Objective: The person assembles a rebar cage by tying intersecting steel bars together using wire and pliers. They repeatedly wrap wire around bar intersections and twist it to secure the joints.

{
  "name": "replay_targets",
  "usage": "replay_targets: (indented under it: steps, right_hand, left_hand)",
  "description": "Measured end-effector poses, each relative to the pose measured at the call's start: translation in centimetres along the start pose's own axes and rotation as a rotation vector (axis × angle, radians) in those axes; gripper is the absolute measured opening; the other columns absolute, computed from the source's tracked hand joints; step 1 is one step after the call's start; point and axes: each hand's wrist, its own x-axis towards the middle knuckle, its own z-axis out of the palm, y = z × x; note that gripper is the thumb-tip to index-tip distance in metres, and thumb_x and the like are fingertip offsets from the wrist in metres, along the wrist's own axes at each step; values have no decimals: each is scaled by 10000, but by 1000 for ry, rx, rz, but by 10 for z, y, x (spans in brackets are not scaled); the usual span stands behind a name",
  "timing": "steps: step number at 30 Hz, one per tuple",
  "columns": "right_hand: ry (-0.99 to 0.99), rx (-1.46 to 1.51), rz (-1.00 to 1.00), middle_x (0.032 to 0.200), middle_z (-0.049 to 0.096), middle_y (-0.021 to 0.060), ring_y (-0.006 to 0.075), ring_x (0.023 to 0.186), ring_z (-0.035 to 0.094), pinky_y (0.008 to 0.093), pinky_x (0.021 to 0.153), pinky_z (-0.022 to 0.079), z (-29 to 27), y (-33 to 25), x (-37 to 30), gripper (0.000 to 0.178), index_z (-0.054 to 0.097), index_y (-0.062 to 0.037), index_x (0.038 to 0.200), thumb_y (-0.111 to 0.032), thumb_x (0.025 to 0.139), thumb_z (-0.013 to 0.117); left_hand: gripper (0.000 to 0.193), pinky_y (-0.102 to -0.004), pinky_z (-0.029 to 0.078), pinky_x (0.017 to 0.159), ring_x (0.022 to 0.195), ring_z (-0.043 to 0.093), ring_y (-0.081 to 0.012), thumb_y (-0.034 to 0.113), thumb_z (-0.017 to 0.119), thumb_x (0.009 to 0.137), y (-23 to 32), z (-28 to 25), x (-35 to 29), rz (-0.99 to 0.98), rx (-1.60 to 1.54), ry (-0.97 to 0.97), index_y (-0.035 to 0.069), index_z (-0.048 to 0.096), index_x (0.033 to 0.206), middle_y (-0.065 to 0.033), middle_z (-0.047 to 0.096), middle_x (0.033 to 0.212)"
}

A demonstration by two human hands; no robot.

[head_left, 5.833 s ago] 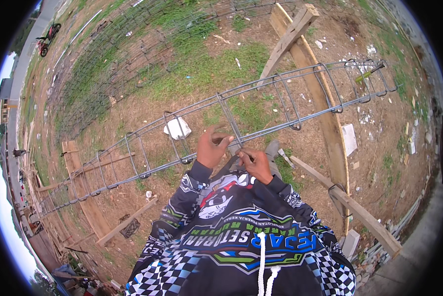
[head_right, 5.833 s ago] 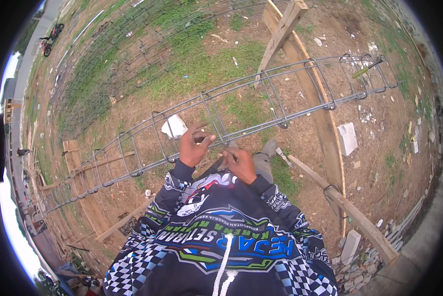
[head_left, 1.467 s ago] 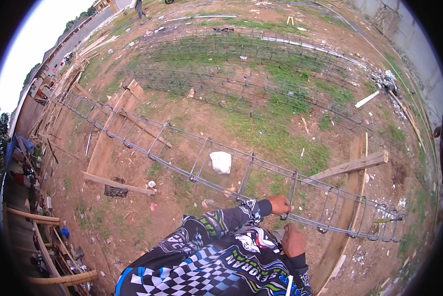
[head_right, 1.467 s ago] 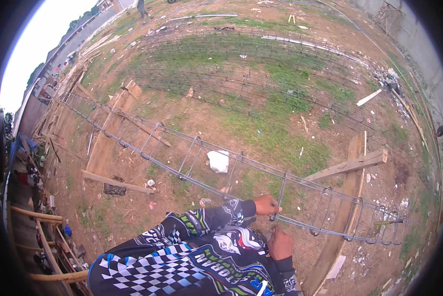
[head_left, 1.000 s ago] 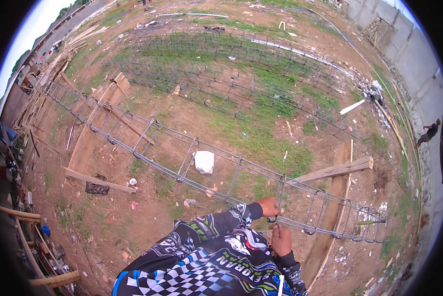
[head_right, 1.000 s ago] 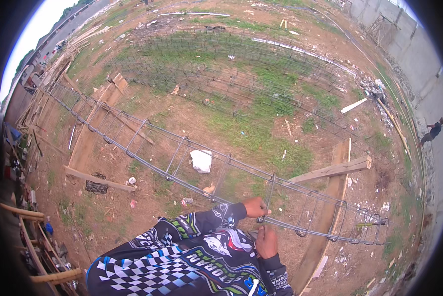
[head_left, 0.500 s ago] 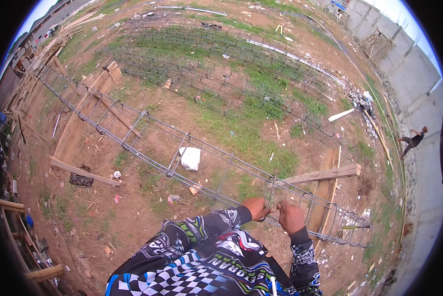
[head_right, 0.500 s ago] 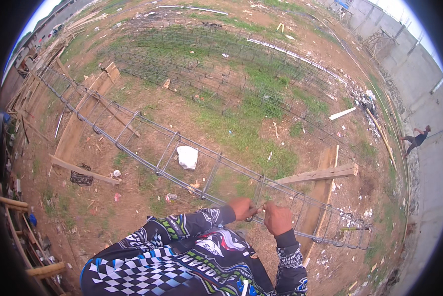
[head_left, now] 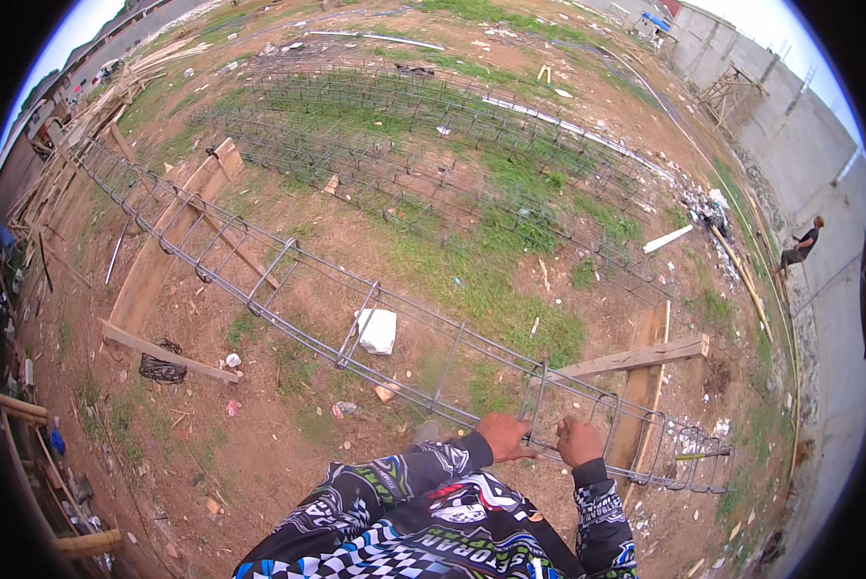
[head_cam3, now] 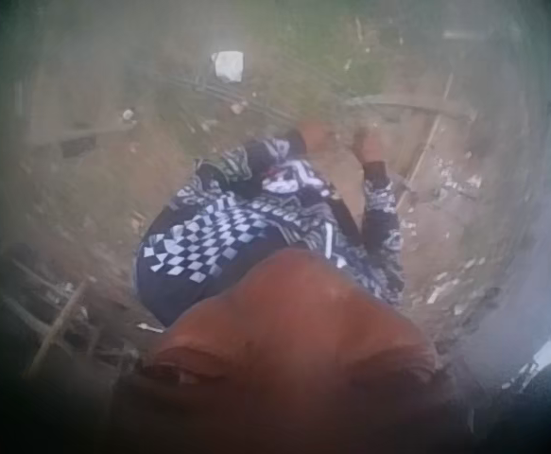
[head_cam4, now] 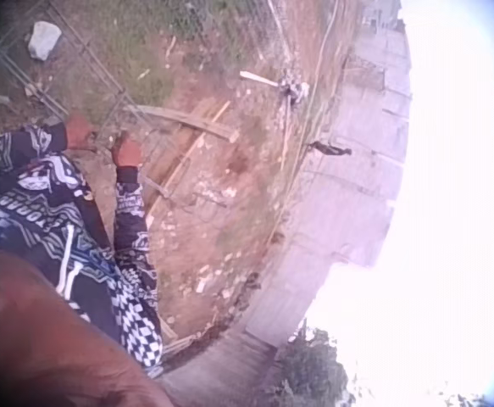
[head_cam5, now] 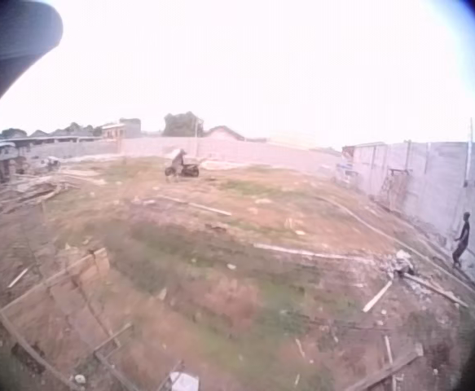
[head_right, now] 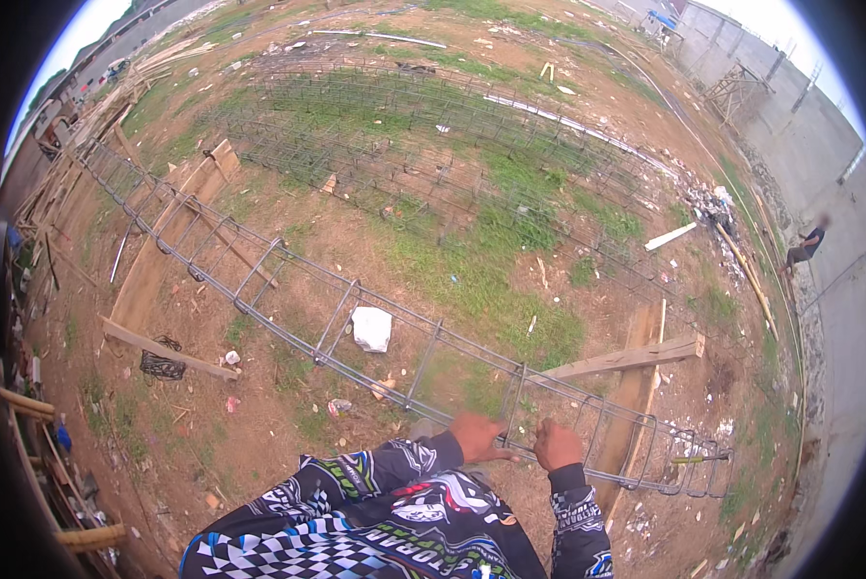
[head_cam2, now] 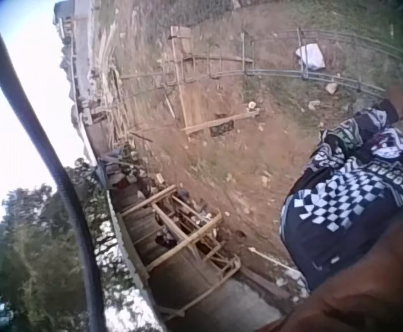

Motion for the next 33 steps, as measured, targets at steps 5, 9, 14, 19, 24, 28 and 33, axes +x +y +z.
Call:
replay_targets:
  steps: [5, 9, 14, 19, 24, 28, 33]
  right_hand:
    - [30, 2, 44, 708, 639, 218, 424, 698, 633, 533, 641, 499, 14, 5, 1, 231, 635, -67, 835, -274, 907, 561]
    - [-21, 44, 64, 703, 643, 178, 410, 704, 634, 513, 647, 495, 12, 0, 4, 238, 639, -69, 812, -244, 927, 526]
    - [-63, 107, 34, 743, 643, 233, 436, 731, 632, 541, 662, 491, 17, 18, -17, 230, 652, -73, 903, -274, 921, 542]
    - [23, 139, 80, 676, 612, 224, 436, 650, 608, 539, 603, 465, -7, -7, -61, 175, 590, -81, 1013, -225, 941, 521]
    - [-30, 317, 48, 646, 586, 244, 448, 625, 594, 544, 585, 457, -6, -34, -107, 204, 540, -47, 1048, -225, 955, 502]
    - [-186, 374, 63, 845, 639, 238, 418, 760, 635, 521, 690, 489, -12, -48, -109, 259, 584, 5, 998, -222, 877, 556]
    - [-239, 768, -8, 929, 626, 259, 446, 890, 602, 508, 786, 459, -44, -47, -103, 323, 605, 4, 986, -283, 988, 457]
  left_hand:
    - [611, -462, 509, 560, 615, 652, -360, 649, 559, 853, -3, 15, 3, 4, 44, 101, 47, 659, 835, -182, 638, 639]
    - [564, -468, 486, 522, 586, 640, -357, 636, 574, 855, -15, 31, 1, 33, 46, 192, 82, 668, 810, -169, 637, 637]
    - [545, -459, 490, 526, 565, 631, -356, 612, 570, 866, -8, 23, -1, 53, 35, 235, 90, 693, 770, -169, 625, 612]
    - [518, -463, 484, 529, 573, 636, -359, 595, 589, 853, -4, 19, 6, 1, 2, 183, 106, 729, 757, -170, 628, 600]
    - [457, -442, 485, 542, 590, 643, -352, 565, 652, 821, -2, 8, 5, 25, -9, 151, 121, 757, 789, -148, 644, 611]
    - [462, -425, 480, 561, 586, 639, -337, 562, 680, 800, 14, -9, 16, -78, -96, -56, 107, 755, 766, -140, 639, 609]
    - [495, -342, 347, 471, 453, 448, -150, 538, 709, 800, -8, -4, 28, -102, -153, -142, 51, 722, 714, -53, 532, 492]
